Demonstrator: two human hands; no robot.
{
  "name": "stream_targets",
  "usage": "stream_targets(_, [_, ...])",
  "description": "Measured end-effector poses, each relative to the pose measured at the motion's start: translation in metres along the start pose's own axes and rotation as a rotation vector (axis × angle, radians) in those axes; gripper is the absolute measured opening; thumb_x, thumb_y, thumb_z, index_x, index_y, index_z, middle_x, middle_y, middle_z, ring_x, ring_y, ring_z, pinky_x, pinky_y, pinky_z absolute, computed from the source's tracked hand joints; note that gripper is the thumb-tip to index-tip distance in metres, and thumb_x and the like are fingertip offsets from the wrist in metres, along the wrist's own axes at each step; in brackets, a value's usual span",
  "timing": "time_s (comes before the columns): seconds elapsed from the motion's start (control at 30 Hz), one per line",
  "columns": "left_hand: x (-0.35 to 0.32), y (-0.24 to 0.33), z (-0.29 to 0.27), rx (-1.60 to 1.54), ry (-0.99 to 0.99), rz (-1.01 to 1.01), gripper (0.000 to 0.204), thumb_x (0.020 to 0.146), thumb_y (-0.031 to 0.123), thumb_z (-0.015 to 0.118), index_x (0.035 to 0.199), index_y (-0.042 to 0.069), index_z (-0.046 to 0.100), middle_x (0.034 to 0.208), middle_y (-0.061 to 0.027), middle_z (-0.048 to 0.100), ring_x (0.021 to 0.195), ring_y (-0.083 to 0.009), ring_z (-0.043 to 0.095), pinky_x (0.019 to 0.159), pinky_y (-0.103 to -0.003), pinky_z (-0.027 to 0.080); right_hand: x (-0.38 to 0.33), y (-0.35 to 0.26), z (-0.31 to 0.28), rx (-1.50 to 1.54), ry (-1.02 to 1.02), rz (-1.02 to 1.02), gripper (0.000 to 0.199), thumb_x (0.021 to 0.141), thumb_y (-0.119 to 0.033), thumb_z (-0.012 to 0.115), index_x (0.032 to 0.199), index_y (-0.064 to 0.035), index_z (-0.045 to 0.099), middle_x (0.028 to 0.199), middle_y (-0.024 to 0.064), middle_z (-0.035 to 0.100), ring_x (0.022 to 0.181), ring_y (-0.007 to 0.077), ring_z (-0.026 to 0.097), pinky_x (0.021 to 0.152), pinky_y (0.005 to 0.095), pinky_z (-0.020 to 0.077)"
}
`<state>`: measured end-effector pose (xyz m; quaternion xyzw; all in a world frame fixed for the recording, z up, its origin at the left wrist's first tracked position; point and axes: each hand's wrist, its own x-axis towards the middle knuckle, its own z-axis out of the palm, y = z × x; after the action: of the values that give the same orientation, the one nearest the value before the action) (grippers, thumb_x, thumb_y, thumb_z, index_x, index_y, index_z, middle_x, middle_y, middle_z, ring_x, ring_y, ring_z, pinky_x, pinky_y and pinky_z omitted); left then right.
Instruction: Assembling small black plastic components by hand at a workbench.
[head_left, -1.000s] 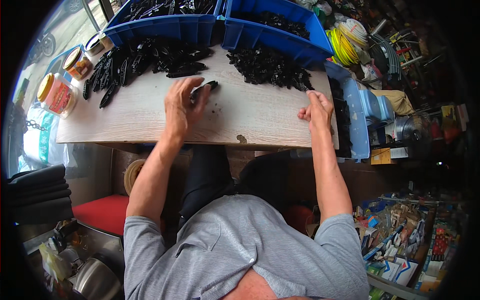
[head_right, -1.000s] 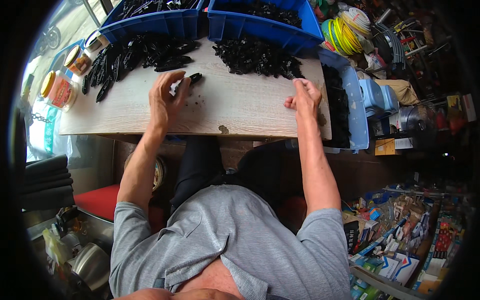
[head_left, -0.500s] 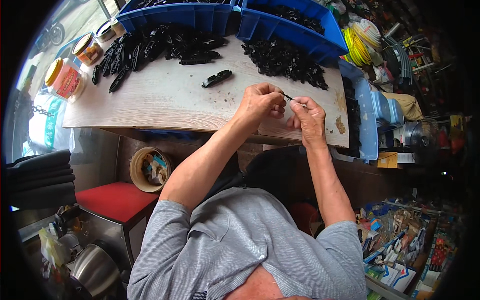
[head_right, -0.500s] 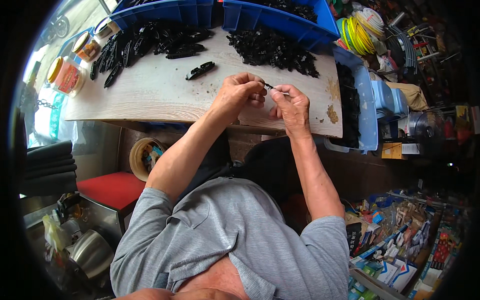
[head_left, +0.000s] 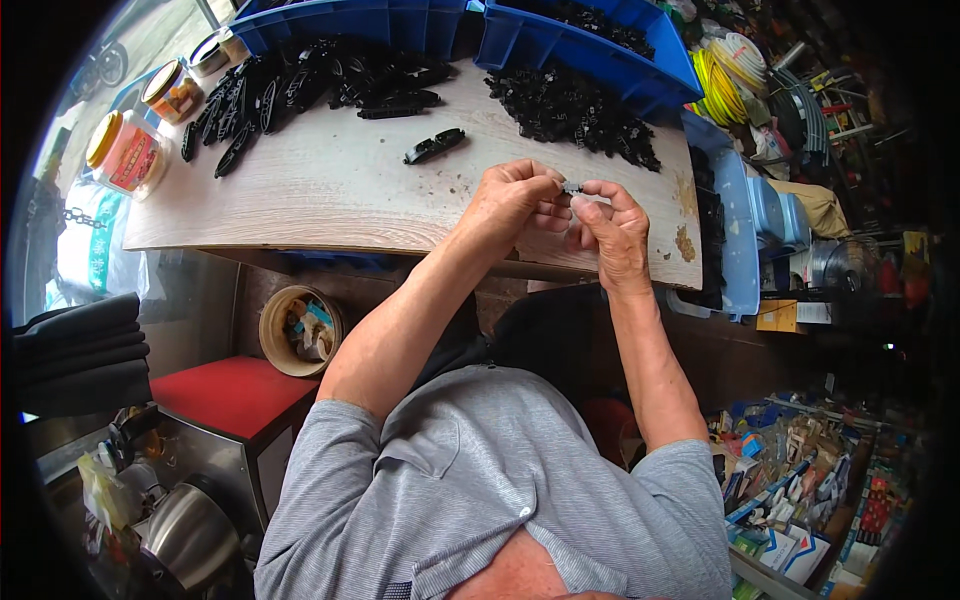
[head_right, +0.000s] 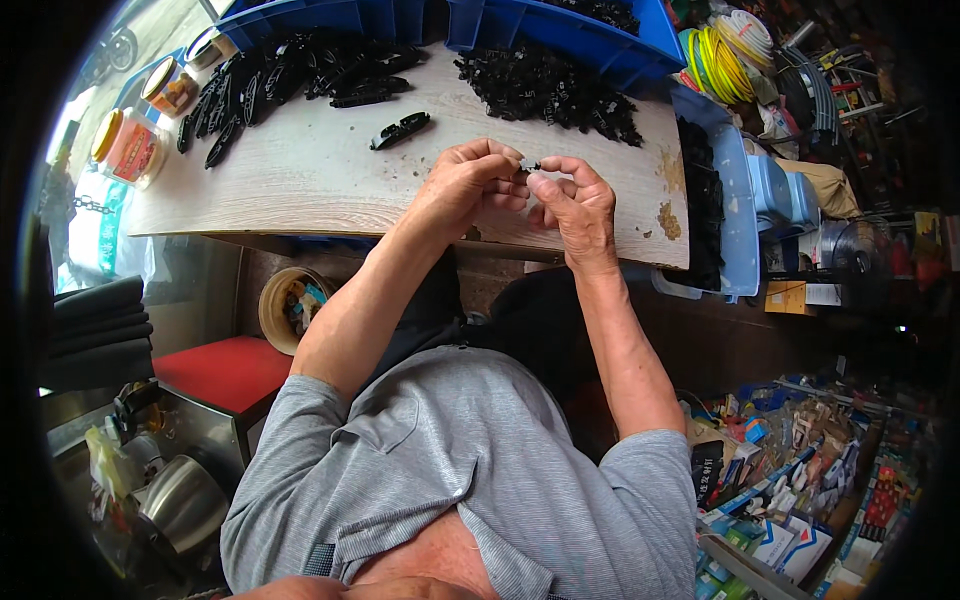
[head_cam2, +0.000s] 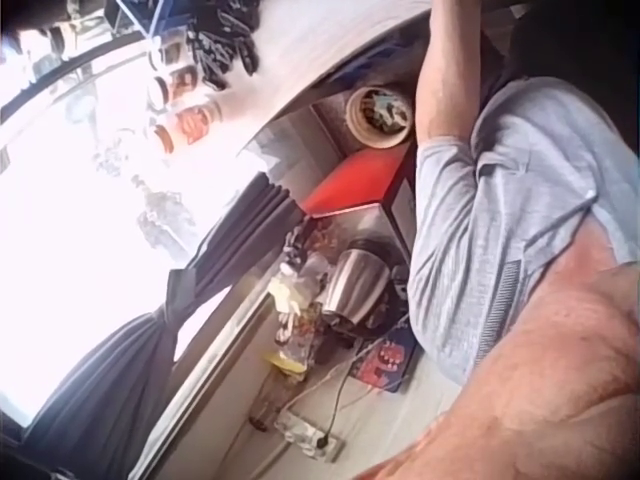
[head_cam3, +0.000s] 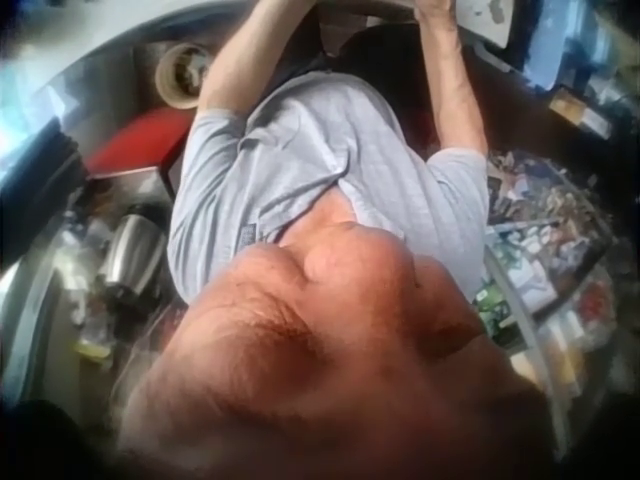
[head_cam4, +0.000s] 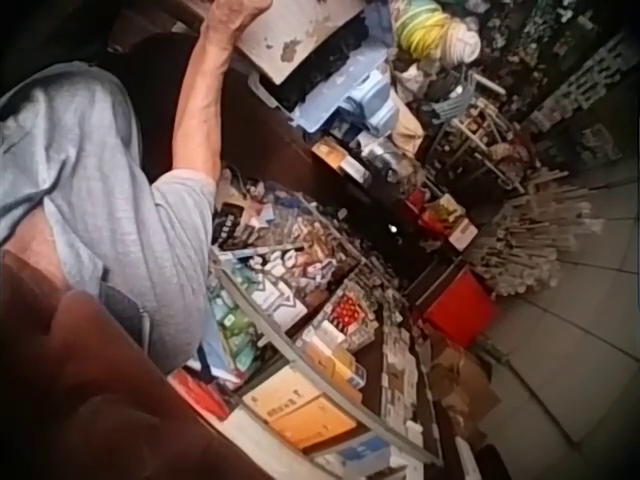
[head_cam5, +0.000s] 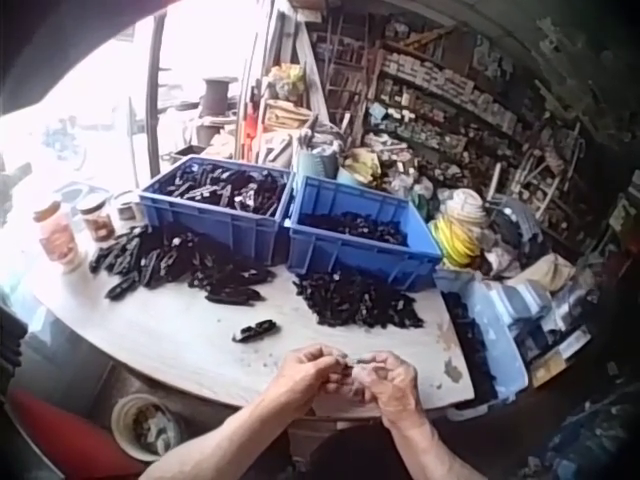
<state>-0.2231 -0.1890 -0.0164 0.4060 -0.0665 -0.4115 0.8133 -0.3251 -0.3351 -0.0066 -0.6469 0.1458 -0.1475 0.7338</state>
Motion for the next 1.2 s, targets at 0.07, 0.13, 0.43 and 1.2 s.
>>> stream_targets(0.07, [-0.001, -0.001, 0.001, 0.005, 0.005, 0.006, 0.01, 0.093, 0.007, 0.062, 0.099, -0.001, 0.062, 0.086, -0.0105, 0.067, 0.072, -0.016, 0.069, 0.066, -0.027, 0.061, 0.0, 0.001, 0.001, -0.004, -0.01, -0.019, 0.024, 0.087, -0.011, 0.076, 0.106, -0.0029, 0.066, 0.067, -0.0004, 0.062, 0.051, 0.0057, 0.052, 0.051, 0.0214, 0.0447])
stream_targets(0.13, [-0.002, -0.003, -0.001, 0.018, -0.003, 0.031, 0.009, 0.092, 0.006, 0.062, 0.099, -0.001, 0.062, 0.087, -0.0102, 0.067, 0.072, -0.0157, 0.07, 0.066, -0.026, 0.061, 0.0, 0.001, 0.003, 0.005, -0.013, -0.013, 0.023, 0.087, -0.012, 0.076, 0.105, -0.003, 0.066, 0.066, -0.0008, 0.062, 0.052, 0.0056, 0.052, 0.051, 0.0207, 0.0443])
stream_targets(0.43, [-0.011, -0.009, -0.003, 0.362, 0.063, 0.214, 0.022, 0.092, 0.012, 0.066, 0.108, -0.004, 0.064, 0.082, -0.0074, 0.068, 0.069, -0.0132, 0.066, 0.06, -0.024, 0.054, 0.001, 0.006, -0.004, 0.01, 0.052, 0.01, 0.016, 0.087, -0.013, 0.075, 0.098, -0.004, 0.067, 0.06, -0.0015, 0.055, 0.048, 0.0088, 0.051, 0.05, 0.0264, 0.0498])
stream_targets(1.2, [-0.042, 0.018, -0.07, 1.68, 0.635, 0.943, 0.011, 0.083, 0.014, 0.066, 0.09, 0.009, 0.06, 0.09, -0.0116, 0.059, 0.089, -0.0329, 0.057, 0.074, -0.045, 0.049, -0.002, 0.011, 0.004, 0.16, 0.071, 0.008, 0.012, 0.091, -0.014, 0.069, 0.096, -0.008, 0.061, 0.052, 0.0015, 0.048, 0.049, 0.0175, 0.058, 0.052, 0.0358, 0.0559])
